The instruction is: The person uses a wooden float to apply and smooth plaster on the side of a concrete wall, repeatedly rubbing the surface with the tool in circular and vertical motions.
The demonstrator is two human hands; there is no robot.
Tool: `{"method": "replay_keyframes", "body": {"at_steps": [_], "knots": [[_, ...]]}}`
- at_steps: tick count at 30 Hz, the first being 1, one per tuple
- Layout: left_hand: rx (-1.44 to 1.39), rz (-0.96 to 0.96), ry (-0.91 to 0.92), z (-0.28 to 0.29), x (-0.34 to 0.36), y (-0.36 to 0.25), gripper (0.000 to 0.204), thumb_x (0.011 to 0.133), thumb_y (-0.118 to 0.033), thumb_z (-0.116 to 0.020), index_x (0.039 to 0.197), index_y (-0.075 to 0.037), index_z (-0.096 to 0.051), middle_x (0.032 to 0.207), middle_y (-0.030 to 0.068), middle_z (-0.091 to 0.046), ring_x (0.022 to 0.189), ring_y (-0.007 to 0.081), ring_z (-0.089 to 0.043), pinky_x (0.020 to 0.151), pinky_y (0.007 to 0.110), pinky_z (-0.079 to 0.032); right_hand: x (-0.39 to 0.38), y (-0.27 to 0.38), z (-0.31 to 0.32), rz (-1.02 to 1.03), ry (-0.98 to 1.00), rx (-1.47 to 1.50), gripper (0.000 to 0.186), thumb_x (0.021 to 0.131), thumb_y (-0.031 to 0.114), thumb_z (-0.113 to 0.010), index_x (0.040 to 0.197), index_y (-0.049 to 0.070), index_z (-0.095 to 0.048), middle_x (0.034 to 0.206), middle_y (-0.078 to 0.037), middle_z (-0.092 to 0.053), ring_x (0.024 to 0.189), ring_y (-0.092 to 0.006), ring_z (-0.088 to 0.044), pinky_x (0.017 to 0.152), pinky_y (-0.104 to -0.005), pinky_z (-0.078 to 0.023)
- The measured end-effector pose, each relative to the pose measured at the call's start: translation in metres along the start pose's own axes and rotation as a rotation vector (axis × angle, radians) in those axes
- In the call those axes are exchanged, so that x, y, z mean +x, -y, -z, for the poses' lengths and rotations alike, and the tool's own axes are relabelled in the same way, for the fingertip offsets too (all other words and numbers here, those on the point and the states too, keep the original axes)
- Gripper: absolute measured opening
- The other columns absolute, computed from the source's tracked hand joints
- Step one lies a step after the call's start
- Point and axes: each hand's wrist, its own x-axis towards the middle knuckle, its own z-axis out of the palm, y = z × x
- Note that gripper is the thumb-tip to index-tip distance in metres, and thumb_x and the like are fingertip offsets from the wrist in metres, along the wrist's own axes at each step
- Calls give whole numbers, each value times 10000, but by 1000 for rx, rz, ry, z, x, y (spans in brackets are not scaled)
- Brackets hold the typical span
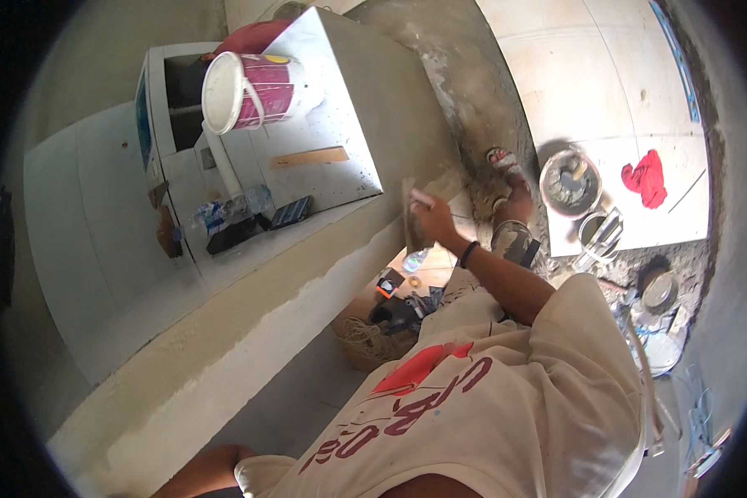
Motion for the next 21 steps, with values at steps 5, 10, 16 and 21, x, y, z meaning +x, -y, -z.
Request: {"method": "replay_keyframes", "body": {"at_steps": [5, 10, 16, 21], "knots": [[-10, -130, 33, -12, -21, -20, 540, 845, -312, -670, 1297, -17, -662, 1538, 266, -423, 1499, 322, -293, 1213, 524, -177, -26, -30, -46, 317, -35, -106, 392, 976, 254, -602, 1352, 149, -640, 997, -238, -576, 956, -428, -592, 844, -464, -483], [-42, -191, 35, -20, -39, -26, 527, 851, -312, -664, 1291, -22, -664, 1532, 263, -431, 1487, 323, -302, 1202, 524, -187, 48, -86, -16, -119, -6, -122, 319, 940, 251, -607, 1191, 88, -716, 1005, -289, -691, 922, -373, -692, 825, -453, -512], [-27, -210, 54, -10, -48, -24, 511, 858, -312, -656, 1284, -29, -666, 1523, 260, -440, 1473, 324, -312, 1190, 523, -200, -30, 3, -38, 179, 6, -71, 364, 940, 214, -616, 1286, 121, -685, 909, -224, -609, 899, -396, -612, 815, -453, -488], [-73, -224, 32, -22, -52, -25, 498, 865, -312, -649, 1278, -35, -667, 1517, 257, -447, 1461, 325, -321, 1180, 523, -211, 43, -100, -24, -9, -107, -145, 345, 931, 224, -599, 1225, 82, -712, 918, -281, -687, 863, -408, -673, 776, -467, -516]]}}
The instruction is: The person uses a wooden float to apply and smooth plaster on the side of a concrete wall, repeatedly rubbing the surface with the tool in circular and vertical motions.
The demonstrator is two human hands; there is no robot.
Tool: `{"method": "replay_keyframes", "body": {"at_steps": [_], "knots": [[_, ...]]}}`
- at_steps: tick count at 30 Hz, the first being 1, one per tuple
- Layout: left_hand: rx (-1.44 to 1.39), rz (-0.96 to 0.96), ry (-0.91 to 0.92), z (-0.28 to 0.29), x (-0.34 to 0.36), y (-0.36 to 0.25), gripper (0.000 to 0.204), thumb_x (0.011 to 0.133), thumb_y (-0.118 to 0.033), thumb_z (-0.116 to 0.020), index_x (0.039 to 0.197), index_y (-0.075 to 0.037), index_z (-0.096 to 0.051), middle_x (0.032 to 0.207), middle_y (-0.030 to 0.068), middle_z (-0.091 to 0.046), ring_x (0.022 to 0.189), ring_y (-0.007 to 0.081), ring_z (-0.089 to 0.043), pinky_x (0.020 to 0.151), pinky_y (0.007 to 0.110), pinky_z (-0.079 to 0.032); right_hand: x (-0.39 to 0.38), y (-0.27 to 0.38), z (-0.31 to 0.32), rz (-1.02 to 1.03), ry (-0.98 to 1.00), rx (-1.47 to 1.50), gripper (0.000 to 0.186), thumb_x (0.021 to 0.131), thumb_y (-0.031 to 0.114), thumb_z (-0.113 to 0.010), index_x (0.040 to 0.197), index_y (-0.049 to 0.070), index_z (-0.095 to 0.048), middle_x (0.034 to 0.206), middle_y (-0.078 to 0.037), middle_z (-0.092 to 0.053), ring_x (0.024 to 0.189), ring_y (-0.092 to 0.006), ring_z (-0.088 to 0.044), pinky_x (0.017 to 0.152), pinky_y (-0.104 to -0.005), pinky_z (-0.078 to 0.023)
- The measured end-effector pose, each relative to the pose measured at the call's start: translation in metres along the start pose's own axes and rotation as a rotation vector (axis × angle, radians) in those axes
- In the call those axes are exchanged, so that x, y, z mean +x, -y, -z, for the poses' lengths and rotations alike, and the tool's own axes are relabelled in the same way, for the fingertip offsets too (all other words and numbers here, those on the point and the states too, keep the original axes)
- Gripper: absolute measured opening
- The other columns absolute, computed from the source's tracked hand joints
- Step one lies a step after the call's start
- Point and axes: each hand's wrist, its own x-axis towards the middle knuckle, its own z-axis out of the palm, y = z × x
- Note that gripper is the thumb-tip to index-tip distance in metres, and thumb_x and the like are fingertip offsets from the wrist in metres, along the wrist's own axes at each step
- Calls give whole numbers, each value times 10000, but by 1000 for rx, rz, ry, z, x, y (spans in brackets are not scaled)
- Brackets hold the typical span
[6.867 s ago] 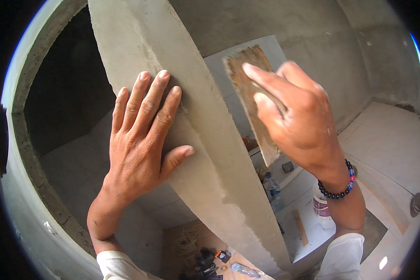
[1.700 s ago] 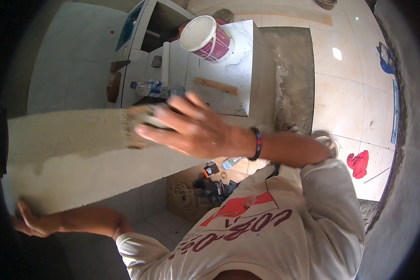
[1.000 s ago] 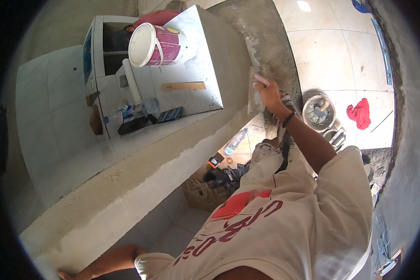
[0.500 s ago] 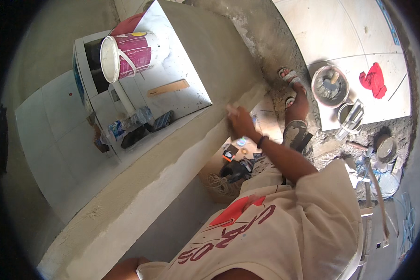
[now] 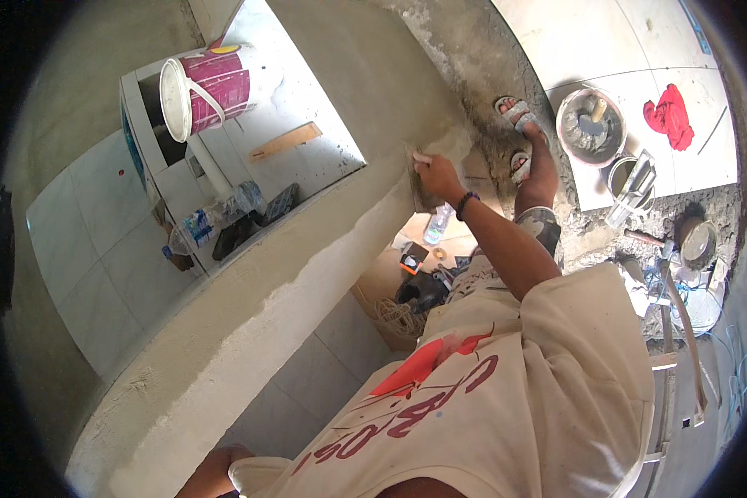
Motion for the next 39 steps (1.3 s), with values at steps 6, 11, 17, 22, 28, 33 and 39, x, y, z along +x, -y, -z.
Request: {"method": "replay_keyframes", "body": {"at_steps": [6, 11, 17, 22, 28, 33, 39], "knots": [[20, -13, 33, 10, -5, 2, 483, 872, -312, -642, 1271, -41, -669, 1509, 254, -456, 1447, 326, -332, 1168, 523, -224, -54, 114, 6, 227, 1, 100, 360, 921, 209, -633, 1244, 66, -698, 971, -251, -673, 901, -387, -654, 824, -438, -510], [18, -24, 23, 5, -5, 4, 470, 878, -312, -635, 1265, -47, -671, 1502, 251, -463, 1435, 327, -341, 1158, 522, -235, -102, 102, 10, 261, 98, 19, 374, 942, 205, -584, 1292, 113, -679, 949, -239, -578, 930, -400, -609, 806, -476, -499], [11, -47, 32, 7, -4, 5, 455, 886, -311, -627, 1258, -54, -673, 1494, 248, -472, 1421, 328, -351, 1146, 522, -248, -47, 117, 4, 396, -42, 199, 372, 930, 142, -610, 1279, 29, -670, 923, -240, -663, 852, -373, -628, 784, -429, -498], [16, -54, 37, 12, -6, 8, 443, 892, -311, -621, 1253, -59, -674, 1487, 245, -480, 1409, 329, -360, 1136, 521, -258, -97, 125, 18, 268, 65, 34, 368, 935, 193, -616, 1292, 132, -682, 910, -210, -596, 831, -392, -615, 787, -445, -493], [15, -71, 43, 22, -8, 7, 429, 900, -311, -613, 1246, -66, -676, 1479, 242, -489, 1395, 330, -371, 1124, 521, -271, -90, 161, 16, 386, 38, 221, 361, 930, 181, -620, 1262, 57, -689, 901, -250, -656, 859, -389, -629, 800, -433, -500], [3, -80, 38, 24, -7, 9, 417, 906, -311, -606, 1240, -72, -678, 1472, 239, -496, 1383, 331, -380, 1114, 521, -282, -80, 84, 2, 261, -44, 78, 362, 921, 193, -629, 1270, 126, -700, 886, -241, -631, 798, -402, -618, 761, -474, -493], [17, -91, 53, 30, -8, 8, 403, 913, -311, -599, 1233, -78, -680, 1464, 236, -505, 1369, 332, -390, 1101, 520, -295, -92, 156, 13, 362, 66, 187, 368, 944, 151, -610, 1293, 48, -669, 1000, -245, -665, 889, -356, -642, 830, -417, -504]]}}
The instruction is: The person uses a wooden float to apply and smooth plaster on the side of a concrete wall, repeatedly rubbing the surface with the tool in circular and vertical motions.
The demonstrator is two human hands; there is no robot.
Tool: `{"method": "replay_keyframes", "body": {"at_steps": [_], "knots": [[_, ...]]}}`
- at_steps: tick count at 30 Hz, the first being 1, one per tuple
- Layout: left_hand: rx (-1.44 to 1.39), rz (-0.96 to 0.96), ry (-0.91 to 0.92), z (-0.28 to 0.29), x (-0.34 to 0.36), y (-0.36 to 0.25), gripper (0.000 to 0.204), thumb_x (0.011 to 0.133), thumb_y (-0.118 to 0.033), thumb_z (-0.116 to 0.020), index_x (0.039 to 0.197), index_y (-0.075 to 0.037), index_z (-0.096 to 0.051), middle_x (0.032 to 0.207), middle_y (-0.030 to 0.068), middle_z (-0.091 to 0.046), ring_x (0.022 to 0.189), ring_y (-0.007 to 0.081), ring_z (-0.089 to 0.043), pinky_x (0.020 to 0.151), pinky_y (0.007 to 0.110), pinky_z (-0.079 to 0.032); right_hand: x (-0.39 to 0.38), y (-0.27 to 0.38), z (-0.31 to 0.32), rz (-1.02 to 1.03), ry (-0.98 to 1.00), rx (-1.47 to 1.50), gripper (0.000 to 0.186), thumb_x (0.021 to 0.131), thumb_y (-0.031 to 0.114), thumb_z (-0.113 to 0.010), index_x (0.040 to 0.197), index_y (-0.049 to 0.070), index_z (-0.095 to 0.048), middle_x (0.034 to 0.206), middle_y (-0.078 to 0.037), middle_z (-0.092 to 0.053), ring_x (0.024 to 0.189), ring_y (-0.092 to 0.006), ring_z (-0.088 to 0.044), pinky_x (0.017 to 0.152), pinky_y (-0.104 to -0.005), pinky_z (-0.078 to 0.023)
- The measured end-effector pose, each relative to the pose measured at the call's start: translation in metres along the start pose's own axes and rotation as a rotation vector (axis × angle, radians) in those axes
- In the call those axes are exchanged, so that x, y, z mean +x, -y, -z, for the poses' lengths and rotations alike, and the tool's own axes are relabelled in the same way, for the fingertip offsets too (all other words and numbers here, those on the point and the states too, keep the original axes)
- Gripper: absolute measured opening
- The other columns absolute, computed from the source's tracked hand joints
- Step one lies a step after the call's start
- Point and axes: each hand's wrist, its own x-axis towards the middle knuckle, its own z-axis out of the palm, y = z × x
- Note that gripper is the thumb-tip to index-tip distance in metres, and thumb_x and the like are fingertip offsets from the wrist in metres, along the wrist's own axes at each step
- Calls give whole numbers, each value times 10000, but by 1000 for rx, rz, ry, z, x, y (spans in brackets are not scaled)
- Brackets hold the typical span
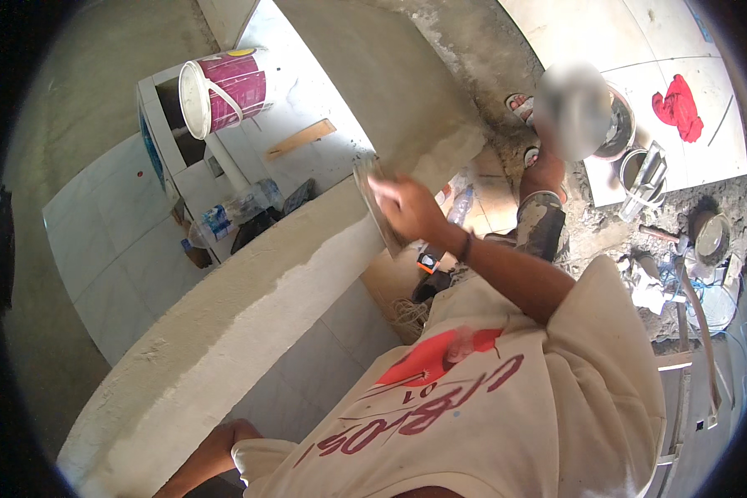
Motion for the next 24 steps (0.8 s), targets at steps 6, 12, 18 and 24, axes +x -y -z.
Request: {"method": "replay_keyframes", "body": {"at_steps": [6, 12, 18, 24], "knots": [[-2, 6, 12, 0, -1, -1, 390, 921, -311, -591, 1226, -85, -682, 1456, 233, -514, 1354, 333, -401, 1089, 520, -308, 0, -53, 7, -120, -31, -86, 354, 947, 147, -594, 1286, 90, -682, 893, -218, -622, 913, -365, -628, 794, -442, -497], [13, 5, 16, 6, -5, 1, 377, 928, -310, -583, 1219, -92, -684, 1448, 229, -523, 1340, 334, -412, 1077, 519, -321, -21, 1, 14, 20, 60, -68, 355, 943, 160, -610, 1279, 68, -682, 857, -193, -607, 779, -366, -623, 729, -446, -500], [13, 5, 28, 9, -5, -1, 365, 936, -310, -575, 1212, -99, -686, 1440, 226, -532, 1326, 335, -422, 1065, 519, -334, 13, 13, -6, 30, -117, 99, 327, 938, 150, -625, 1243, 65, -705, 901, -215, -674, 774, -369, -645, 729, -425, -516], [9, 3, 31, 12, -5, 2, 353, 943, -310, -567, 1205, -105, -688, 1432, 223, -541, 1312, 336, -433, 1053, 519, -347, -32, -51, 12, -136, 68, -160, 355, 939, 179, -614, 1273, 83, -688, 937, -224, -630, 933, -360, -636, 829, -435, -504]]}}
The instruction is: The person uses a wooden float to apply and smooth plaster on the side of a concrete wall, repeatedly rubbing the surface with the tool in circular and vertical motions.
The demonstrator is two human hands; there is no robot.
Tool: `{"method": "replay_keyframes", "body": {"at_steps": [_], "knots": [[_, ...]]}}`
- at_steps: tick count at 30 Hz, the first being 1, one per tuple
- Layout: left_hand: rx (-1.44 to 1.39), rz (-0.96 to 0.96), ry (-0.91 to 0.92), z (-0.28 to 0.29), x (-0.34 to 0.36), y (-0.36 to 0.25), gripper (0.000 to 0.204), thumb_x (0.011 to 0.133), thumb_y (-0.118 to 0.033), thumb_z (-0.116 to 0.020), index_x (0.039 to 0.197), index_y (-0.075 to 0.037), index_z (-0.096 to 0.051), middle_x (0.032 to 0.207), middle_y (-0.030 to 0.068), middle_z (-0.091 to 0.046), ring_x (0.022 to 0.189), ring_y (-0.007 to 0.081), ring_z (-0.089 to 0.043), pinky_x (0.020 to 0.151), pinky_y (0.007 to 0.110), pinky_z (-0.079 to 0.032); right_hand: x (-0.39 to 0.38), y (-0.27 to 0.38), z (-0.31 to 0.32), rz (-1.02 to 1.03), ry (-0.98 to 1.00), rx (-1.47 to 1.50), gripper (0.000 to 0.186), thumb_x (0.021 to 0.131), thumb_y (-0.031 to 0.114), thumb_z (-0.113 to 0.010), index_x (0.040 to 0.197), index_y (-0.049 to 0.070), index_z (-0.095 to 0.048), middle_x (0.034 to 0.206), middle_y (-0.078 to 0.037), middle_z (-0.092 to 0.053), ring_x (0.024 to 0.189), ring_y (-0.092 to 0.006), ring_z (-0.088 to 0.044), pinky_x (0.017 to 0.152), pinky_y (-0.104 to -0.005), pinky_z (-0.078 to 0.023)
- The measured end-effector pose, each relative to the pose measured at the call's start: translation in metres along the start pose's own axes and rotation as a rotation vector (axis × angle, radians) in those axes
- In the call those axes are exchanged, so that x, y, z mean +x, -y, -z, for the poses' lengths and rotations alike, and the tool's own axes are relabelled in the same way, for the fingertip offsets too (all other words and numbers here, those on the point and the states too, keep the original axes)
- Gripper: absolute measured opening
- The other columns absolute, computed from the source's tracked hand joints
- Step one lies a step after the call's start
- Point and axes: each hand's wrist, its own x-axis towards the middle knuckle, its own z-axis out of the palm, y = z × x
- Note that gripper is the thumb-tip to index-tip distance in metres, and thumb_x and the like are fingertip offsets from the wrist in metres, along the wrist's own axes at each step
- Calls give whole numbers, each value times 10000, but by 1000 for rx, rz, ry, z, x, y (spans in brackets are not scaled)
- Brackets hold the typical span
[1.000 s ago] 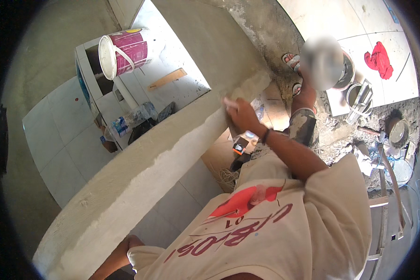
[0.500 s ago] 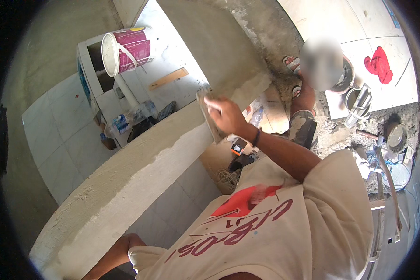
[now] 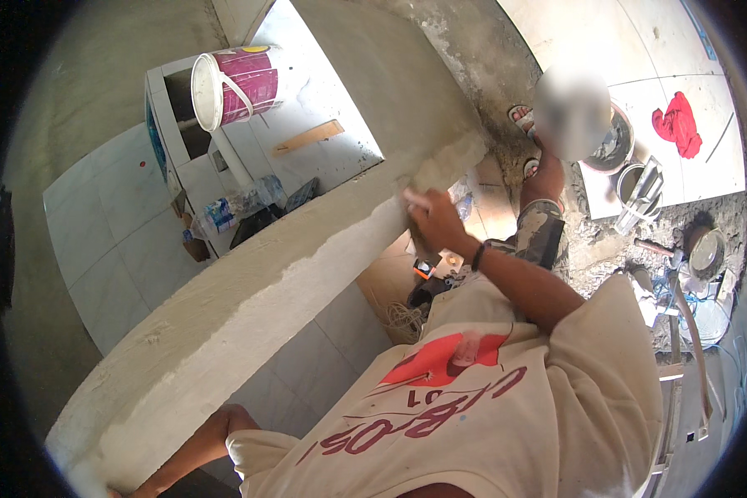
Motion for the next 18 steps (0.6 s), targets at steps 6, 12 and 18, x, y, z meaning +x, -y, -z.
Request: {"method": "replay_keyframes", "body": {"at_steps": [6, 12, 18], "knots": [[-4, -10, 14, -1, -1, -2, 342, 951, -310, -559, 1198, -112, -690, 1423, 220, -550, 1298, 337, -444, 1041, 518, -359, 35, 66, -1, 188, -145, 291, 350, 943, 88, -597, 1281, 33, -670, 912, -205, -658, 794, -296, -620, 745, -362, -492], [-4, -10, 33, -1, 1, -1, 332, 958, -310, -552, 1191, -119, -692, 1415, 216, -558, 1283, 338, -454, 1029, 518, -372, -6, -19, 1, -50, 32, -83, 371, 957, 201, -579, 1305, 101, -663, 933, -208, -586, 889, -380, -622, 817, -479, -495], [10, -17, 53, 6, -1, -1, 322, 966, -309, -544, 1184, -126, -694, 1407, 213, -567, 1269, 339, -465, 1017, 517, -385, 65, 33, 14, 53, -191, 331, 320, 960, 145, -603, 1238, 11, -689, 1056, -223, -698, 932, -293, -682, 831, -385, -518]]}}
